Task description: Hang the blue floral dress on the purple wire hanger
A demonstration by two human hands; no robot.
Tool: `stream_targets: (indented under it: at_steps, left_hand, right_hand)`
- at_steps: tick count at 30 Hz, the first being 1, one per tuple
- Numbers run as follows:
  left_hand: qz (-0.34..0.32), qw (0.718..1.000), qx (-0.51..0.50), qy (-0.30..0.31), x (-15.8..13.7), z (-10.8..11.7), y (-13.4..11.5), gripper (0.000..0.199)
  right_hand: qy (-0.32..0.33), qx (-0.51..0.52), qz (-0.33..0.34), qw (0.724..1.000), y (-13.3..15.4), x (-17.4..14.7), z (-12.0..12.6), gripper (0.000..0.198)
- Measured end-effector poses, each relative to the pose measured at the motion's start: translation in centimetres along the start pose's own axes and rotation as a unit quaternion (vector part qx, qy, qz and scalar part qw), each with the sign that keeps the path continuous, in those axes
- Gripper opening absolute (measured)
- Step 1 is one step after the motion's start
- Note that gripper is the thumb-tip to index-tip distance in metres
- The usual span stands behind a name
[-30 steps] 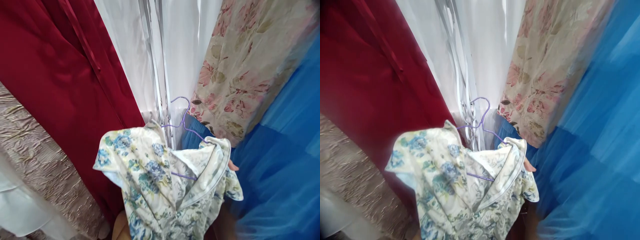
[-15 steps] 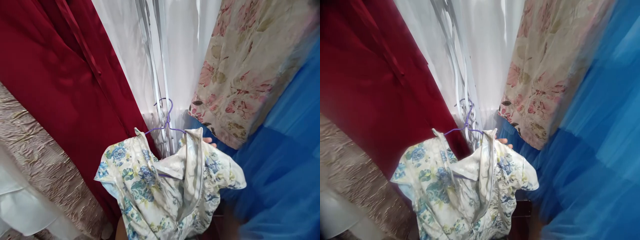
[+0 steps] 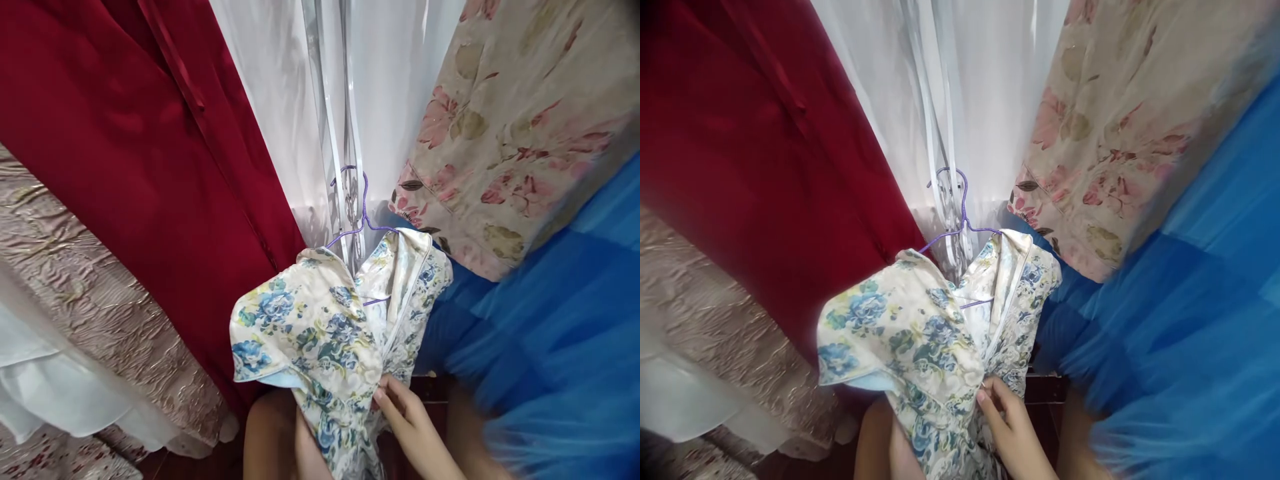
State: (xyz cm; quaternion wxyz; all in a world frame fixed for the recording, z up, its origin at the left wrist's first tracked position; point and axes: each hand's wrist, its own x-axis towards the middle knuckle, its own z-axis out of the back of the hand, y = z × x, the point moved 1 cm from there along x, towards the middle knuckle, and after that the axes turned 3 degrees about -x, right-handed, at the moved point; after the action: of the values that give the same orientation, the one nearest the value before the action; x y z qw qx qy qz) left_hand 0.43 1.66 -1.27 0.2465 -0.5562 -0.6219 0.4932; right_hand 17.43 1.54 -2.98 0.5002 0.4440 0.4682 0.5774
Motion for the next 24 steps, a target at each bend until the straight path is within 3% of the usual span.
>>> stream_targets:
  at_steps: [5,7,10,11,12,14,16,20,22,24]
  left_hand:
    - [-0.007,1.0,-0.011,-0.025,-0.1,1.6,0.9,0.066]
    - [-0.106,0.991,0.03,-0.082,0.7,2.0,0.8,0.062]
    - [-0.34,0.913,0.132,-0.181,1.0,2.0,1.0,0.046]
    - [-0.39,0.889,0.178,-0.162,0.8,1.7,1.3,0.038]
    - [-0.411,0.877,0.227,-0.106,0.5,1.2,1.8,0.031]
    - [-0.387,0.873,0.293,0.049,-0.3,-0.2,3.0,0.02]
    - [-0.34,0.879,0.303,0.139,-1.1,-1.6,4.2,0.017]
    - [-0.3,0.896,0.298,0.136,-1.5,-3.2,4.3,0.01]
    - [-0.292,0.882,0.335,0.154,-1.2,-3.5,3.4,0.009]
    - [-0.283,0.85,0.395,0.202,-1.1,-3.7,2.2,0.009]
  right_hand:
    - [0.01,0.007,0.019,1.0,0.9,0.8,-0.4,0.041]
    - [-0.009,0.034,-0.006,0.999,0.5,0.5,-0.4,0.042]
    - [-0.037,0.081,-0.047,0.995,0.2,-0.4,-0.5,0.042]
    - [-0.041,0.095,-0.054,0.993,0.4,-0.7,-0.5,0.041]
    - [-0.04,0.108,-0.057,0.992,0.6,-1.0,-0.6,0.041]
    - [-0.031,0.129,-0.055,0.99,1.3,-1.5,-0.7,0.04]
    - [-0.02,0.145,-0.057,0.988,2.1,-1.7,-0.8,0.041]
    - [0.008,0.164,-0.085,0.983,4.0,-1.0,-0.4,0.041]
    - [0.015,0.18,-0.097,0.979,6.0,0.3,0.5,0.033]
    - [0.005,0.2,-0.084,0.976,9.1,2.1,1.8,0.025]
